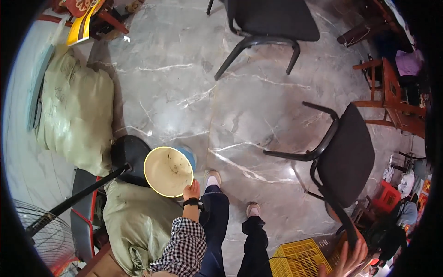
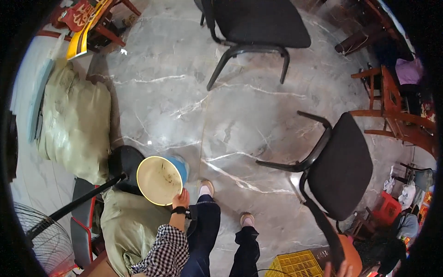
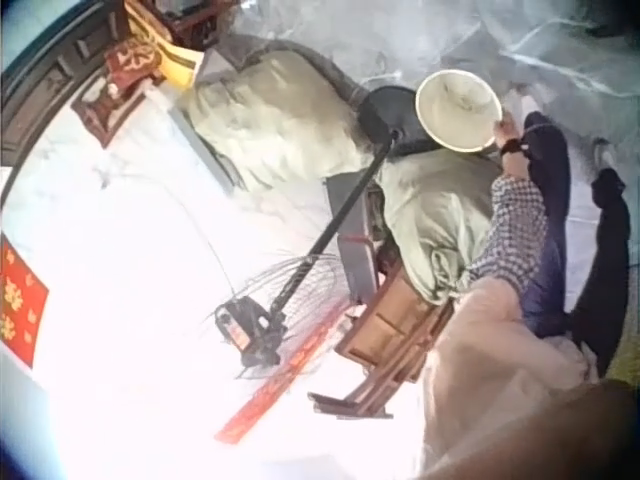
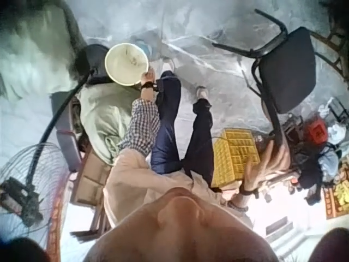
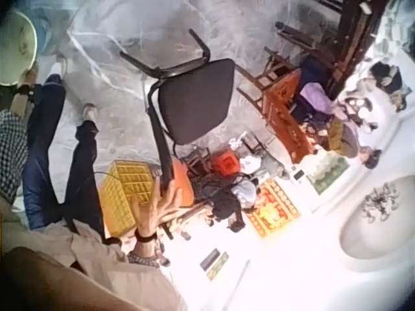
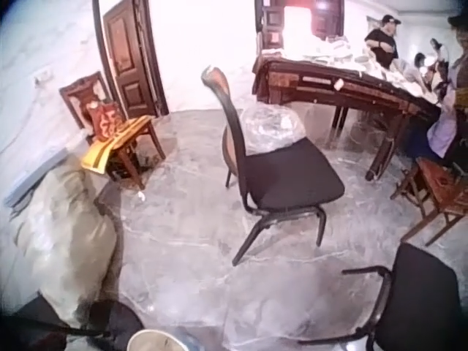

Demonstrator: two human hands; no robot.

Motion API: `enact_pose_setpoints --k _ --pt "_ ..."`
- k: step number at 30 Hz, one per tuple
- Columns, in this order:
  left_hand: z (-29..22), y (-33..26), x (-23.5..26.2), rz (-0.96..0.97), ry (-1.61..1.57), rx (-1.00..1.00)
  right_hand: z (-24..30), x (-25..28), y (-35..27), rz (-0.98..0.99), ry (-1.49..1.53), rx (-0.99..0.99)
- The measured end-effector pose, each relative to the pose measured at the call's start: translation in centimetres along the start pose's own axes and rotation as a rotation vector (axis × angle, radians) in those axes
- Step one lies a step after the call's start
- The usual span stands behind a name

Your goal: Moving large material bags and then organizing a large quantity of white slippers on a communal work table in a factory.

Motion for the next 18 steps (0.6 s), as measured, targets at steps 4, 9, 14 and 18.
enact_pose_setpoints --k 4,9,14,18 --pt "0.1 -5.3 -3.1 0.033 0.251 -0.014 -1.7 0.2 -1.0 -0.073 0.395 -0.009" --pt "4.2 -18.6 -11.9 0.161 0.583 -0.003 -3.0 1.1 -0.5 0.019 0.472 -0.137" --pt "7.6 -33.1 -22.1 0.634 1.053 0.075 -3.7 1.3 -0.8 -0.075 0.782 -0.197" --pt "10.1 -42.9 -28.8 0.603 1.369 -0.109 -1.6 9.4 4.2 -0.322 1.029 -0.152"
Point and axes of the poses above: each hand's wrist, its own y-axis towards the middle knuckle, its own x-axis out of the back of the hand, z = x × y, the point moved 10 cm from there along y, towards the middle knuckle, and after that the axes turned 6 degrees about -y, right-handed, at the moved point
